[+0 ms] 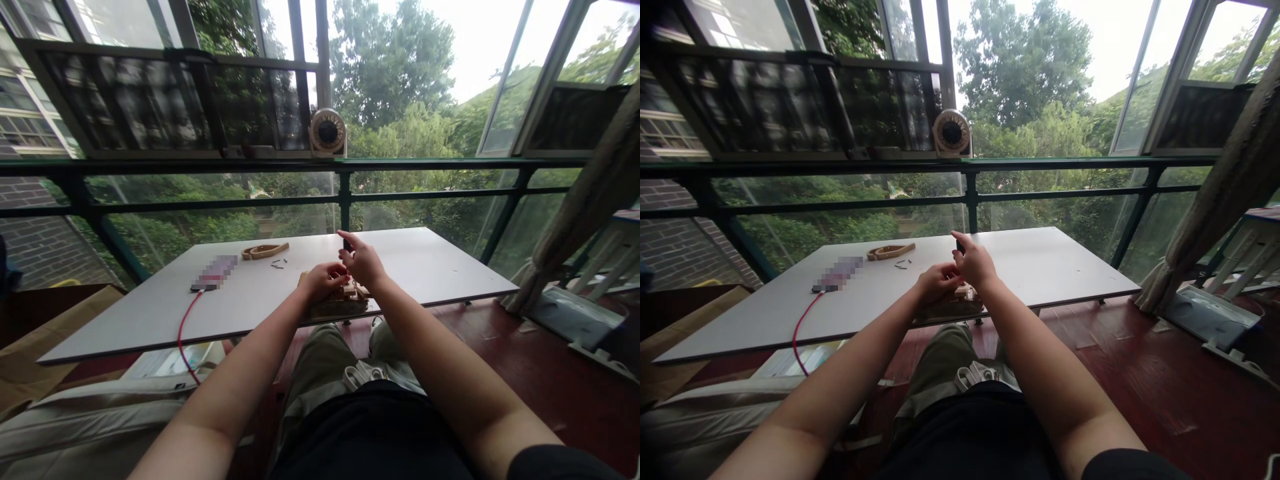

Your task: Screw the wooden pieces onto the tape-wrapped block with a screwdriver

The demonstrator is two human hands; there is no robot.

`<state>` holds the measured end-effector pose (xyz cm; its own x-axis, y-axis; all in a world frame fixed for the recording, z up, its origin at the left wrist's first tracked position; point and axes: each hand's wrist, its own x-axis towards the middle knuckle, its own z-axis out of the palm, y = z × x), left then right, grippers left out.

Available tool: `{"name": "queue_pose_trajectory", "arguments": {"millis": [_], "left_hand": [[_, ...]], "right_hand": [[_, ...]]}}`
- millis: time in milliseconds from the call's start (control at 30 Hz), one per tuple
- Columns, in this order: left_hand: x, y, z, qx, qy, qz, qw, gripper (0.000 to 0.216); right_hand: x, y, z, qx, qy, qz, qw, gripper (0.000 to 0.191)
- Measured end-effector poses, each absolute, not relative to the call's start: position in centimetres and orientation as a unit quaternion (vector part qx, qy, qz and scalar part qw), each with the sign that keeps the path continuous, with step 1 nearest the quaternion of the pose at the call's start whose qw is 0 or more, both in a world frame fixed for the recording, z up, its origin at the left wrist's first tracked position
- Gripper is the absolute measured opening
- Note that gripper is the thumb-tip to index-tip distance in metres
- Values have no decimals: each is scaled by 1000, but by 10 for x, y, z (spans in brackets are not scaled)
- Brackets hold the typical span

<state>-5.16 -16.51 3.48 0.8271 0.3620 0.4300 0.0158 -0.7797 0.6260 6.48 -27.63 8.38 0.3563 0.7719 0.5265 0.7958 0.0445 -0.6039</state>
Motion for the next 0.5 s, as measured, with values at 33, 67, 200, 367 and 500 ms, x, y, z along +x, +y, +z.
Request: {"name": "queue_pose_trajectory", "arguments": {"millis": [33,67,200,367,500], "left_hand": [[-51,-164,34,902,103,276,317,26],[-51,-163,33,901,101,276,319,25],[-51,-162,32,896,94,274,336,27],[-53,-163,31,887,100,273,359,30],[-54,-162,30,891,104,268,351,29]], "right_hand": [[63,-278,84,-697,-564,-19,442,54],[62,-279,84,-703,-559,-22,439,56],[62,-284,86,-700,-557,-23,447,56],[70,-288,88,-644,-580,-67,495,42],[73,-286,85,-616,-600,-37,508,35]]}}
